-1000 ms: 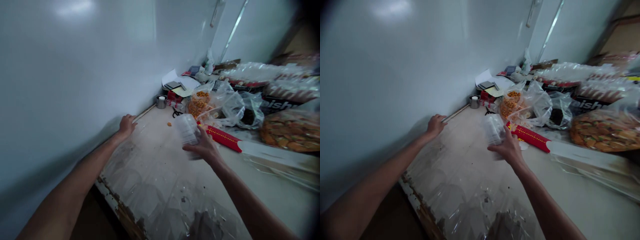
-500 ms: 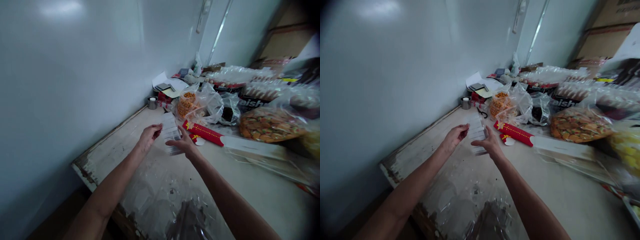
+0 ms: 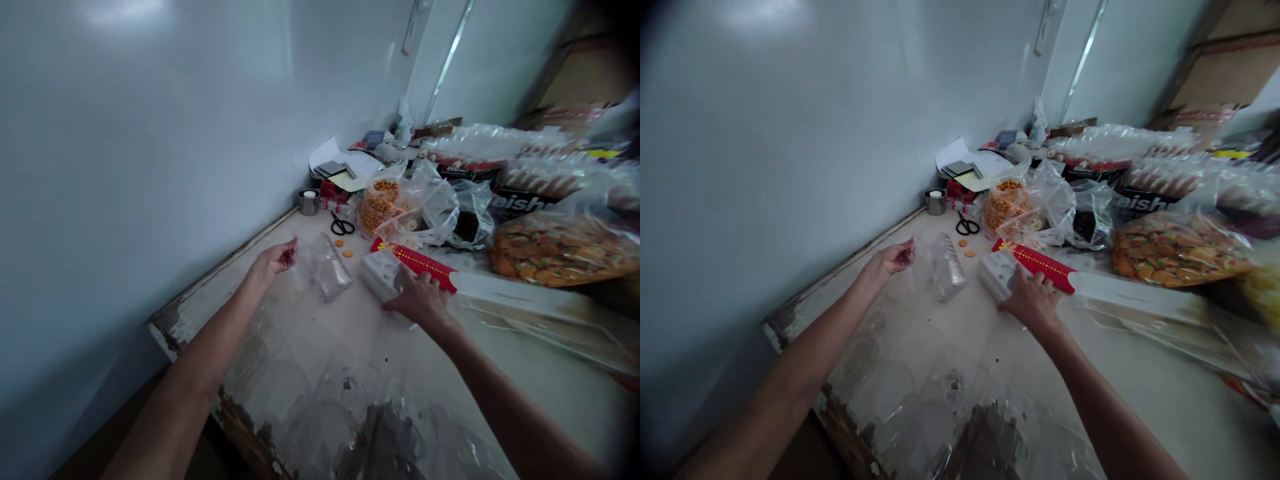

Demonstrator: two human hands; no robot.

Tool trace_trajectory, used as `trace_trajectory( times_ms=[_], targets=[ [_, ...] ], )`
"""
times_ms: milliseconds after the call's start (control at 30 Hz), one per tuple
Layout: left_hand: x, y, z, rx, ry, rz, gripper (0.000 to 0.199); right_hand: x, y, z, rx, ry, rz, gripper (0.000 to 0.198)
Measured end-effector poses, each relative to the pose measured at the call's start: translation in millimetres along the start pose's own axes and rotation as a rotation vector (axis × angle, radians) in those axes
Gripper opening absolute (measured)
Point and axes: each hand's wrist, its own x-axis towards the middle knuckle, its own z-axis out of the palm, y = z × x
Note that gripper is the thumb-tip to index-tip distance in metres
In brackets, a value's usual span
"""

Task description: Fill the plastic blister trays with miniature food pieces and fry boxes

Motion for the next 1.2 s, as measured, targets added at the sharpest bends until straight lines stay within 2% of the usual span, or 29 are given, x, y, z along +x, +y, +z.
trace_trajectory(
  times_ms=[100, 167, 233, 333, 433, 500, 533, 600, 667, 767, 867, 967, 1033, 1133, 1200],
  targets=[
    [5, -2, 4, 0.145, 0.007, -0.056, 0.034, -2, -16, 9, -0.089, 0.265, -0.105, 0.086],
    [8, -1, 2, 0.267, 0.023, -0.064, 0.036, 2, -31, 9, -0.012, 0.345, -0.212, 0.060],
    [11, 3, -1, 0.415, 0.059, -0.049, 0.037, 9, -52, 8, 0.100, 0.244, -0.315, 0.043],
    [12, 13, -6, 0.662, 0.134, 0.027, 0.029, 21, -89, 12, 0.114, 0.030, -0.391, 0.042],
    [2, 14, -2, 0.901, 0.218, 0.172, 0.012, 25, -120, 23, -0.001, 0.063, -0.379, 0.070],
    [-13, 2, 4, 1.040, 0.258, 0.281, 0.024, 25, -133, 30, -0.051, 0.057, -0.335, 0.089],
    [-22, -7, 7, 1.093, 0.263, 0.325, 0.033, 25, -138, 33, -0.064, 0.030, -0.307, 0.090],
    [-41, -31, 12, 1.225, 0.211, 0.374, 0.047, 26, -143, 37, -0.078, -0.004, -0.254, 0.074],
    [-56, -52, 13, 1.481, 0.114, 0.398, 0.056, 28, -146, 39, -0.079, 0.011, -0.219, 0.052],
    [-65, -64, 6, 1.784, 0.078, 0.402, 0.058, 31, -149, 36, -0.037, 0.000, -0.237, 0.040],
    [-64, -55, -6, 1.809, 0.087, 0.410, 0.057, 32, -150, 25, 0.011, -0.015, -0.288, 0.042],
    [-61, -44, -17, 1.812, 0.069, 0.416, 0.056, 31, -145, 9, 0.069, 0.044, -0.308, 0.047],
    [-60, -40, -23, 1.797, 0.081, 0.404, 0.057, 32, -137, -3, 0.153, 0.099, -0.291, 0.044],
    [-61, -34, -28, 1.738, 0.126, 0.384, 0.063, 33, -116, -21, 0.408, 0.218, -0.207, 0.049],
    [-65, -30, -26, 1.682, 0.158, 0.392, 0.070, 31, -100, -28, 0.736, 0.247, -0.219, 0.060]
  ],
)
